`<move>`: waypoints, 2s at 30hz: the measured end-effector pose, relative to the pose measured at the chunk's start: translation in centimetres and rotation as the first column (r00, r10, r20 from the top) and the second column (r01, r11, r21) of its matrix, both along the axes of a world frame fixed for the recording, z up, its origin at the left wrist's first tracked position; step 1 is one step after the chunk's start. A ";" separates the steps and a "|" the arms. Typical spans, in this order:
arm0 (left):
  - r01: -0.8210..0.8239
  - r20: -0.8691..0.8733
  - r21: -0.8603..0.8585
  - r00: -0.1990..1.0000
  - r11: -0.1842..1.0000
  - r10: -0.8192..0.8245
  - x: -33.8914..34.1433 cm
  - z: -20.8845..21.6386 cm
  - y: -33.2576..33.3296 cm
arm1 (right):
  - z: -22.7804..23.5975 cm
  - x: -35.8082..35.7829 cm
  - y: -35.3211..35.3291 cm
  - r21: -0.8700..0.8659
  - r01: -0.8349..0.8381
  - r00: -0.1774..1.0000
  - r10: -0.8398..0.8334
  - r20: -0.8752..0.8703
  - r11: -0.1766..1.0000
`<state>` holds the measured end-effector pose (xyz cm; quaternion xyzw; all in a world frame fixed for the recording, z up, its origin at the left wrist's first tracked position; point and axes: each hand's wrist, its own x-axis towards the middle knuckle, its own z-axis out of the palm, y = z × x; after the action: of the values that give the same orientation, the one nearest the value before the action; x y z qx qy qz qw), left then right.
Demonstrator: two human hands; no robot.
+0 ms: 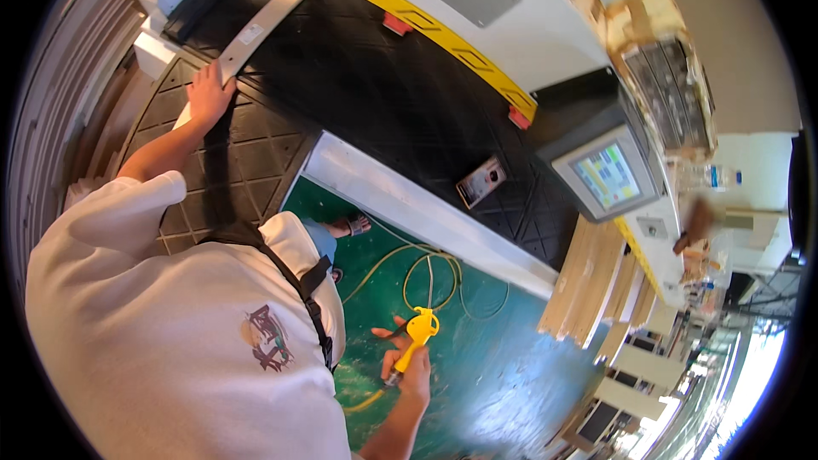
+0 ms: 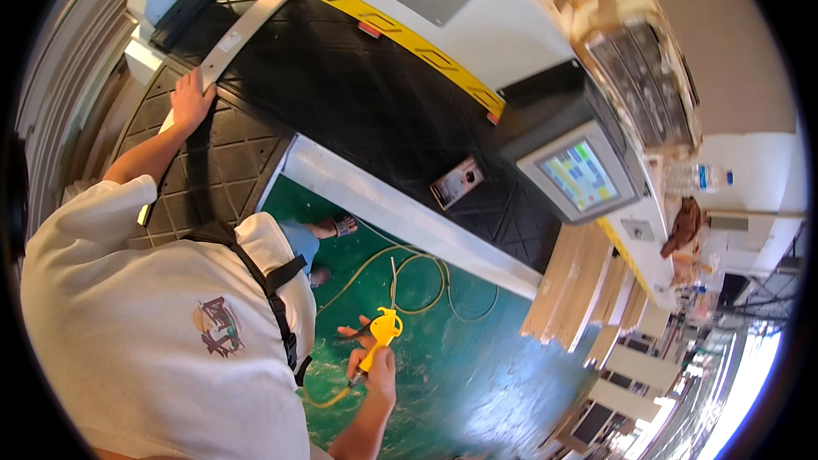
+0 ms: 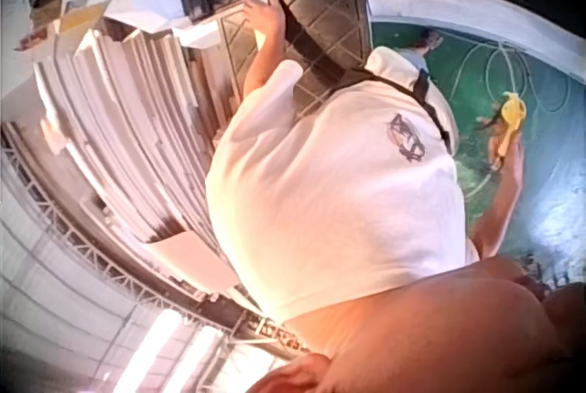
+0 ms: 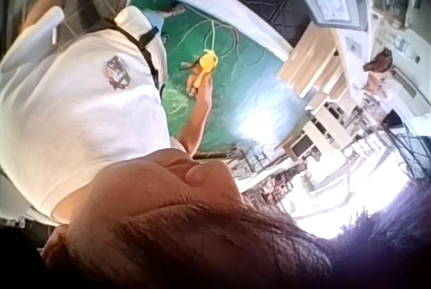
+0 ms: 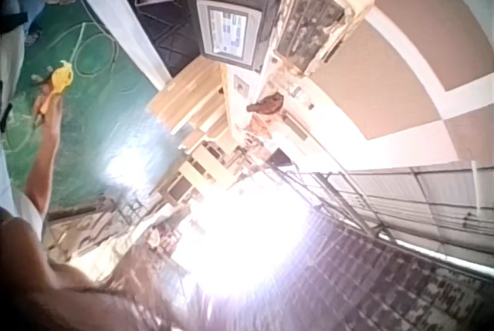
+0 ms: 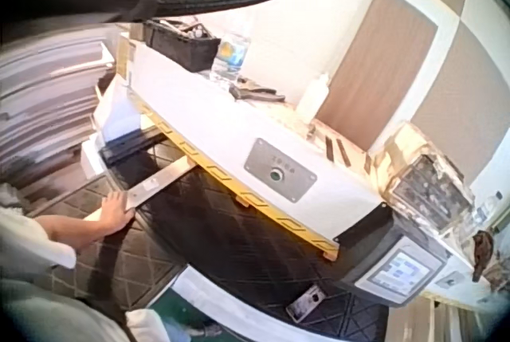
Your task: The person uses a handheld air blower to clean dust from wood panels, then moves the panels between different sections of a workshop table.
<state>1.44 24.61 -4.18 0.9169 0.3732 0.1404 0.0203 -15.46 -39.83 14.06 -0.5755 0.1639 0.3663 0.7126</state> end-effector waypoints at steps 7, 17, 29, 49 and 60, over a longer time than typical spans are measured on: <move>0.033 0.048 0.064 0.998 0.997 -0.037 0.0 -1.1 0.0 | -0.7 -4.2 3.2 0.234 0.233 0.938 -0.155 -0.310 0.944; 0.024 0.032 0.038 0.999 0.999 -0.025 0.3 -1.0 -0.2 | 0.9 -3.8 -0.7 -0.196 0.621 0.781 -0.619 0.082 0.759; 0.020 0.031 0.028 0.999 0.999 -0.021 0.2 -1.1 0.2 | 4.1 -2.4 3.4 -0.270 -0.362 0.920 0.388 0.047 0.892; 0.013 0.025 0.016 1.000 1.000 -0.014 0.3 -1.3 0.1 | 6.1 -1.7 3.6 -0.351 -0.032 0.953 0.135 0.272 0.936; 0.124 0.033 0.022 0.992 0.992 -0.125 0.7 -2.4 1.2 | 7.0 -0.9 3.8 -0.391 0.052 0.975 0.037 0.218 0.919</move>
<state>2.10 25.84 -6.63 0.9359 0.3135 0.1583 0.0260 -16.41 -36.00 21.06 -0.7437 0.1564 0.2568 0.5971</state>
